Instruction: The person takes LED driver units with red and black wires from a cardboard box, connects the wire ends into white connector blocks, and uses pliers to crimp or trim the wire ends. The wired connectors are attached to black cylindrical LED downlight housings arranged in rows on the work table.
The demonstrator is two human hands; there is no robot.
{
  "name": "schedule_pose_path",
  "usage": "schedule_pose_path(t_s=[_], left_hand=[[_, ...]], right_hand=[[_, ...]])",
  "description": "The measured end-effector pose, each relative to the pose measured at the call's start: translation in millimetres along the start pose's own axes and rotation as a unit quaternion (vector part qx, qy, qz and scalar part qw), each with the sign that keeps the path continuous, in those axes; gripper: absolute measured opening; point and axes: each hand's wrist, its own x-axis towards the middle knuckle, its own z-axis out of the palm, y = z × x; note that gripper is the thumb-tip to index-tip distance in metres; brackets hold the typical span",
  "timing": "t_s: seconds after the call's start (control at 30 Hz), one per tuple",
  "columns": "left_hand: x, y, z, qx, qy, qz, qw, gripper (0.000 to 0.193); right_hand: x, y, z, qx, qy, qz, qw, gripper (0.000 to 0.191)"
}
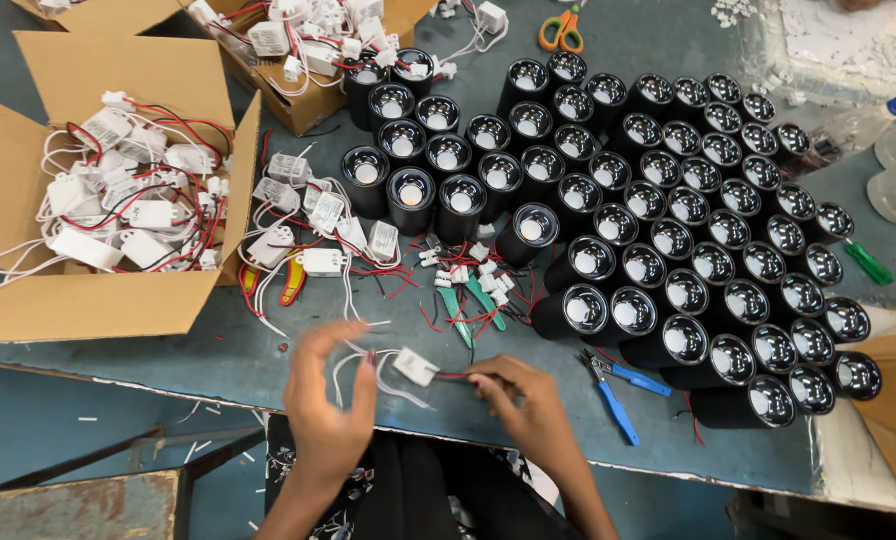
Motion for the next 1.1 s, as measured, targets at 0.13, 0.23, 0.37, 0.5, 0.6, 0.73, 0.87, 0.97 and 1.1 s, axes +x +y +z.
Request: schedule_pose_path(t_s=[0.13,0.23,0.37,0.5,0.6,0.73,0.87,0.97,1.1], left_hand=[[-2,14,5,-0.060,-0.190,0.096,0.975,0.030],[2,5,25,-0.009,-0.280,0.061,0.958,0.028],[5,-13,39,-0.038,-0.330,-0.032,0.943,0.016],[7,-19,47,-0.146,-0.270,-0.124,0.944,0.020],[8,-22,51,-0.175,-0.230,-0.159,0.944,0.021],[2,-31,55,-0.208,-0.218,-0.154,0.941,0.021],[-3,-47,62,-0.218,-0.213,-0.131,0.943,0.021],[-6,-56,66,-0.228,-0.192,-0.127,0.946,0.019],[-8,-61,68,-0.241,-0.192,-0.131,0.942,0.022]], right_hand=[[6,-15,12,-0.056,-0.035,-0.033,0.997,0.013],[12,-19,11,-0.058,0.007,-0.065,0.996,0.011],[16,-17,5,-0.032,0.051,-0.055,0.997,0.010],[24,-13,11,-0.070,0.143,-0.074,0.984,0.014],[29,-12,14,-0.163,0.156,-0.109,0.968,0.027],[32,-11,23,-0.210,0.149,-0.129,0.958,0.044],[46,-5,35,-0.302,0.131,-0.108,0.938,0.063],[58,0,42,-0.345,0.164,-0.085,0.920,0.062],[66,3,45,-0.367,0.172,-0.068,0.912,0.058]])
